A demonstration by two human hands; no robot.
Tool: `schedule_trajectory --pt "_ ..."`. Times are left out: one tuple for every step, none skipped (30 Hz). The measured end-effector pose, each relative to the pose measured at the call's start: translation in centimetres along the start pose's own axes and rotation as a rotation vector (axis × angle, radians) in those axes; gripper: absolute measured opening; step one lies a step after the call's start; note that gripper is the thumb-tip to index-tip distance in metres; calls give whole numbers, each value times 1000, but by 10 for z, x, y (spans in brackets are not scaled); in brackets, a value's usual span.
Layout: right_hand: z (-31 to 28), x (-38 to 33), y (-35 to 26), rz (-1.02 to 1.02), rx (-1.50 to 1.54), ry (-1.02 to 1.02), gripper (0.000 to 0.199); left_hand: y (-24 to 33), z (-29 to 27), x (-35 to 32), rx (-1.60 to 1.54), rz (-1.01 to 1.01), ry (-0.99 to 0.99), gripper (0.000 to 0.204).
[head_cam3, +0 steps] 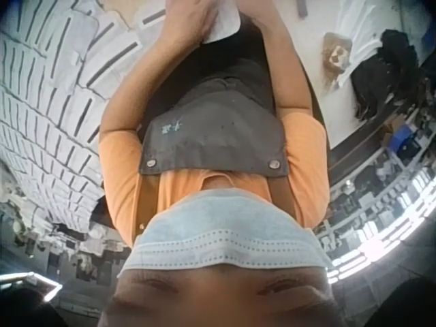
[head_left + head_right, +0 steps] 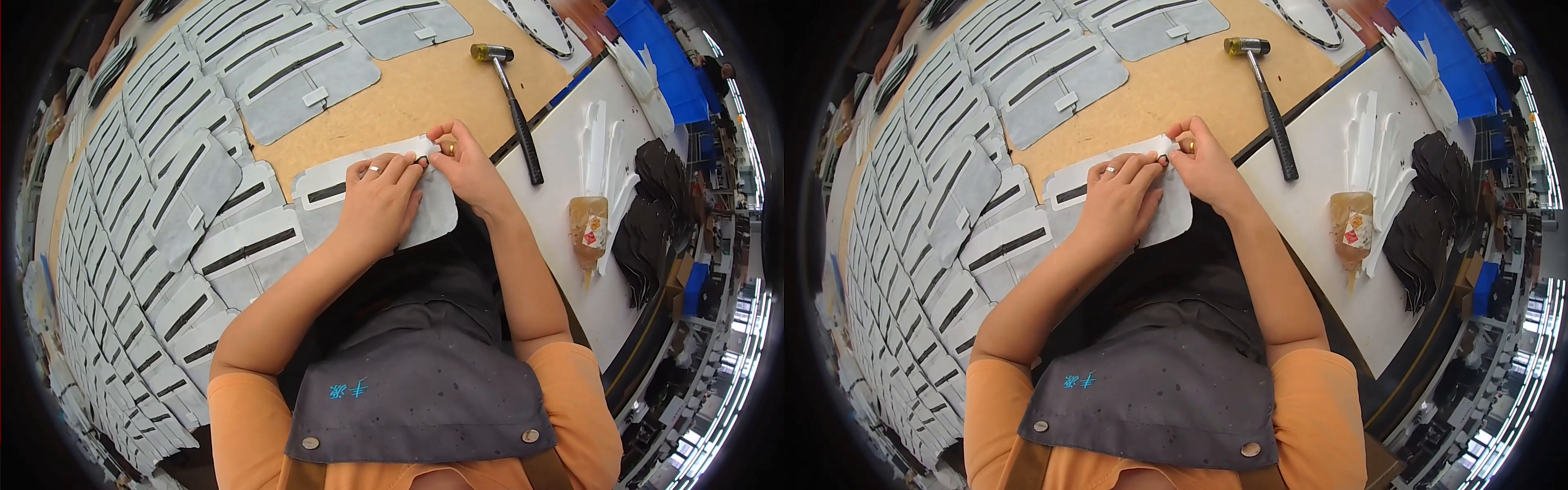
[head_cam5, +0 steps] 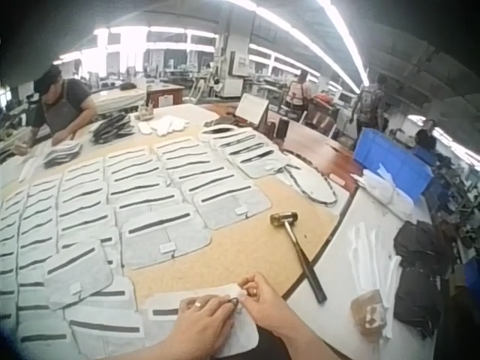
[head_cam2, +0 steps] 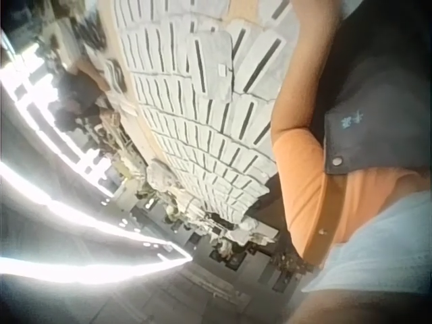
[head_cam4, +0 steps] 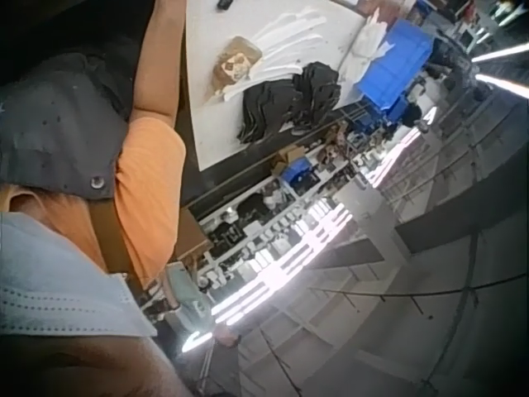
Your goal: The recorder is assembling fabric pocket panels by applying glue to the edges and using a mallet to flatten and secure the seams.
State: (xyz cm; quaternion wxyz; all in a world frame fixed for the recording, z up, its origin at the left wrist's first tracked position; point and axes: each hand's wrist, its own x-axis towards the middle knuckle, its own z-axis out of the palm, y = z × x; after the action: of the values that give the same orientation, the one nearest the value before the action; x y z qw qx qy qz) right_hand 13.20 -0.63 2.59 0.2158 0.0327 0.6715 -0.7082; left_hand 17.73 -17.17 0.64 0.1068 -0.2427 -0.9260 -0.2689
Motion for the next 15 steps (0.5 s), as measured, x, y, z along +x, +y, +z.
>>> schedule_trajectory --pt "3 -4 0 -122 -266 93 19 0 -2 0 -29 -24 -13 35" --pt "5 -9 1 -240 -534 187 15 2 -3 2 -32 -24 -17 35" --pt "2 -13 7 -235 -532 188 15 3 -5 3 -50 -53 -42 35" --pt "-3 -16 15 -410 -723 257 12 4 -6 5 -68 -81 -66 36" --pt "-5 -19 19 -587 -913 328 8 4 -6 5 -70 -80 -73 36" --pt "-5 -24 22 -582 -910 331 8 4 -6 5 -74 -91 -76 36" --pt "-4 -28 25 -632 -950 357 8 4 -5 4 -77 -101 -79 36" --pt "-3 -31 27 -682 -988 384 8 3 -4 4 -77 -99 -88 36" --pt "-2 -32 30 -676 -983 389 8 3 -3 3 -57 -80 -48 35" --pt "-2 -31 33 -709 -980 410 9 3 -1 3 -37 -62 -9 34" --pt "-1 -31 36 -741 -978 435 10 3 -1 3 -36 -55 -18 34" --pt "-2 -31 37 -735 -972 443 10 3 -2 4 -25 -49 -19 34" --pt "-2 -30 37 -740 -971 444 10 4 -2 4 -13 -42 -19 34" --pt "-3 -30 38 -743 -972 444 10 3 -2 4 -13 -36 -29 34" --pt "-2 -30 39 -737 -968 451 10 3 -1 3 13 -29 -33 34"
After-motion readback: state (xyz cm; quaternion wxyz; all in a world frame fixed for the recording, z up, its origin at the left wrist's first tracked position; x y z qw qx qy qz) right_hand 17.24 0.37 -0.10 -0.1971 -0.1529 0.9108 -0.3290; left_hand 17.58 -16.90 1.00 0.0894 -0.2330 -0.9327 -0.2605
